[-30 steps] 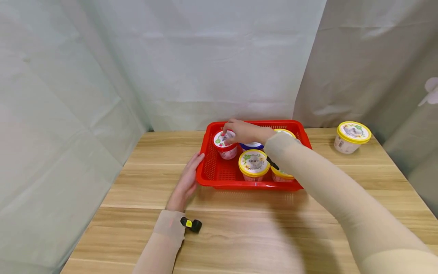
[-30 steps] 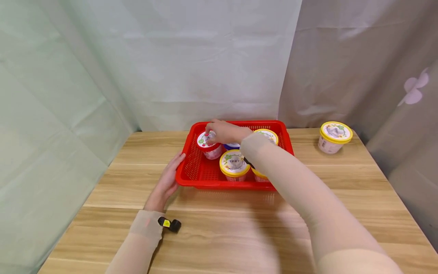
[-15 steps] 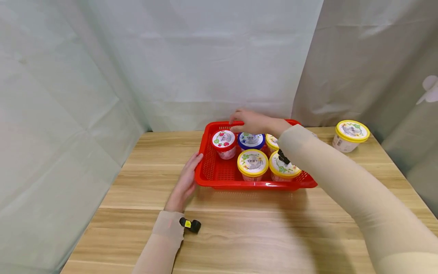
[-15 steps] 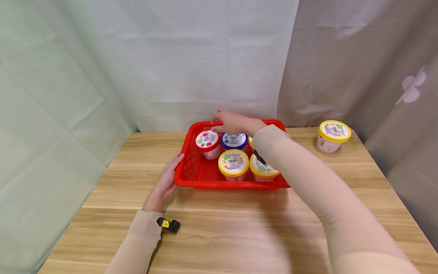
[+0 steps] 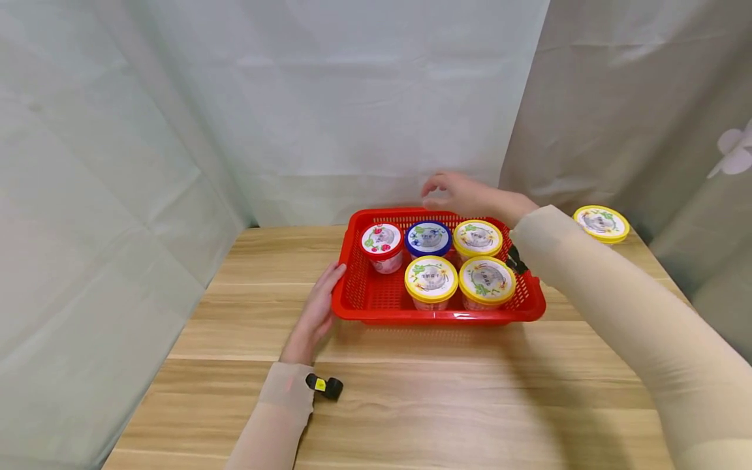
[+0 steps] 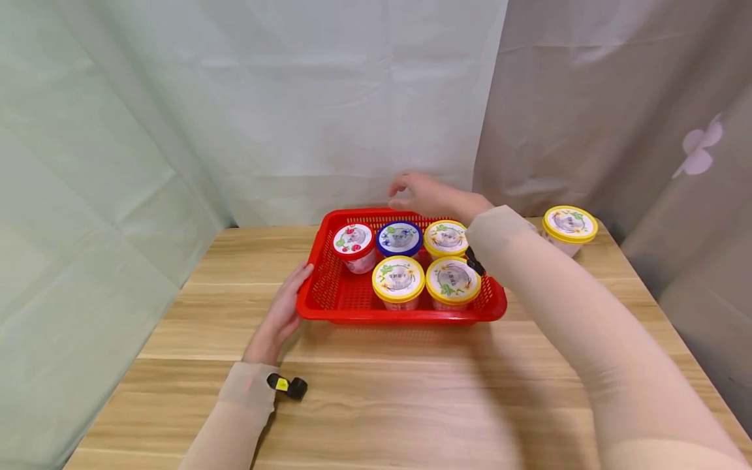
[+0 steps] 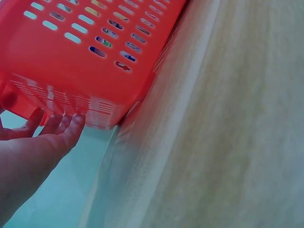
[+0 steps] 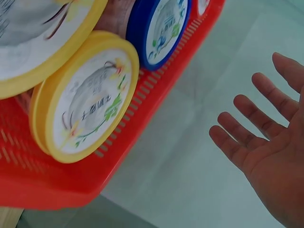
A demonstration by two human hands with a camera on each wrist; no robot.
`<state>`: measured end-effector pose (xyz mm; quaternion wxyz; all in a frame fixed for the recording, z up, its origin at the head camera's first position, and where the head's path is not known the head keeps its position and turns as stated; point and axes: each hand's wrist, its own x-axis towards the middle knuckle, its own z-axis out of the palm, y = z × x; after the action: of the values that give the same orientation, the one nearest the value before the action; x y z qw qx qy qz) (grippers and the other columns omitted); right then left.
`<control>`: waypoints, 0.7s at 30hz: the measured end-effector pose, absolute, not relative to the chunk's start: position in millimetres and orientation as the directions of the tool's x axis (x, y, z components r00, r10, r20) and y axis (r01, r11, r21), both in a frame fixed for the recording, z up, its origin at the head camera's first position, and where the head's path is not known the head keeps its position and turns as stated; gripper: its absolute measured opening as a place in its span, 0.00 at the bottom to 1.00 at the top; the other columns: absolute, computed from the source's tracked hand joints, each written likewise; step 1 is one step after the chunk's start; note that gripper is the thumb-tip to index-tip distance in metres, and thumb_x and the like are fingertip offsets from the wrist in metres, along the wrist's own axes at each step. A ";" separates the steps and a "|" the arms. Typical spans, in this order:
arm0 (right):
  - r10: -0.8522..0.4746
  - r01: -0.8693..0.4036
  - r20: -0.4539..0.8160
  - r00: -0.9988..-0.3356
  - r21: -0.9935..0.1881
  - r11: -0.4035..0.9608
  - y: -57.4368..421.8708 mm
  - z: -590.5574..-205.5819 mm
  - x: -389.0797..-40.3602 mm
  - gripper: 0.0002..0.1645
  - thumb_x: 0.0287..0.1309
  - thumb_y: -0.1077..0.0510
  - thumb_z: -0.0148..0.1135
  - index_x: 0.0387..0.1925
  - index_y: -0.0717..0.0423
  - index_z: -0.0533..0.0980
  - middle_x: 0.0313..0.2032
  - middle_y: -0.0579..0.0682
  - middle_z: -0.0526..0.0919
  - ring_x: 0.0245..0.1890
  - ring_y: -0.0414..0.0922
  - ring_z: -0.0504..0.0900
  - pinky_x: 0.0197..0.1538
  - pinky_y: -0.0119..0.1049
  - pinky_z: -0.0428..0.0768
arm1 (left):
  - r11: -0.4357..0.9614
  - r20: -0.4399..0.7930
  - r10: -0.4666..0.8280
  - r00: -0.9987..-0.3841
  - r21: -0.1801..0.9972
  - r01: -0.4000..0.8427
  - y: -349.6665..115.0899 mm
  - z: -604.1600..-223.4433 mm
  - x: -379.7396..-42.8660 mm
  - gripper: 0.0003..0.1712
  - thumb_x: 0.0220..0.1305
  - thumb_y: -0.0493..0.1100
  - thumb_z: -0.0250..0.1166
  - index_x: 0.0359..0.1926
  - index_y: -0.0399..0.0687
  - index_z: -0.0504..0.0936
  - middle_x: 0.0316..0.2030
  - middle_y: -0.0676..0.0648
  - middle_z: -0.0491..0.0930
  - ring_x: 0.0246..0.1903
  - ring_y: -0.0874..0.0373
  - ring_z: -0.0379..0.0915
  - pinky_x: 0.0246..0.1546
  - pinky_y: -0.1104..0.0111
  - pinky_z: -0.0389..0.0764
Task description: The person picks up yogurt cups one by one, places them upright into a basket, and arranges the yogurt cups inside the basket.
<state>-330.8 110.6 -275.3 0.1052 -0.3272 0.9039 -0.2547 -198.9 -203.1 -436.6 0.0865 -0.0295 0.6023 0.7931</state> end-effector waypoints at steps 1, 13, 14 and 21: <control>-0.640 -0.532 -0.025 -0.768 -0.529 0.660 113.3 -274.9 -330.5 0.23 0.76 0.52 0.59 0.64 0.61 0.74 0.66 0.61 0.73 0.68 0.59 0.69 0.71 0.58 0.67 | -0.258 -0.155 0.100 -0.983 0.950 -0.176 -203.4 -436.7 -198.8 0.32 0.82 0.54 0.52 0.80 0.54 0.59 0.70 0.42 0.68 0.62 0.51 0.71 0.55 0.68 0.82; -0.578 -0.473 -0.017 -0.816 -0.557 0.683 139.5 -271.1 -330.8 0.26 0.77 0.50 0.58 0.66 0.61 0.73 0.68 0.62 0.70 0.70 0.62 0.65 0.71 0.61 0.66 | -0.266 -0.160 0.097 -0.982 0.947 -0.181 -205.0 -437.8 -200.4 0.32 0.83 0.53 0.51 0.80 0.52 0.58 0.70 0.41 0.67 0.61 0.52 0.71 0.56 0.67 0.82; -0.572 -0.465 -0.020 -0.820 -0.559 0.687 141.8 -270.4 -330.2 0.26 0.77 0.49 0.58 0.67 0.61 0.72 0.68 0.62 0.70 0.70 0.62 0.65 0.71 0.62 0.66 | -0.266 -0.160 0.098 -0.982 0.947 -0.181 -205.2 -437.7 -200.4 0.32 0.83 0.53 0.51 0.80 0.52 0.58 0.70 0.41 0.67 0.61 0.52 0.70 0.56 0.67 0.82; -0.541 -0.445 -0.003 -0.841 -0.566 0.694 157.2 -270.7 -329.1 0.26 0.78 0.48 0.57 0.66 0.60 0.72 0.68 0.61 0.70 0.68 0.61 0.66 0.69 0.63 0.68 | -0.271 -0.166 0.093 -0.982 0.945 -0.185 -205.3 -436.3 -200.2 0.33 0.82 0.53 0.51 0.81 0.52 0.56 0.71 0.41 0.66 0.63 0.50 0.69 0.56 0.67 0.81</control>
<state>-329.1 157.2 -270.7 0.0848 -0.2690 0.9164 -0.2841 -200.2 -205.3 -436.3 0.0872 -0.0385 0.5976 0.7961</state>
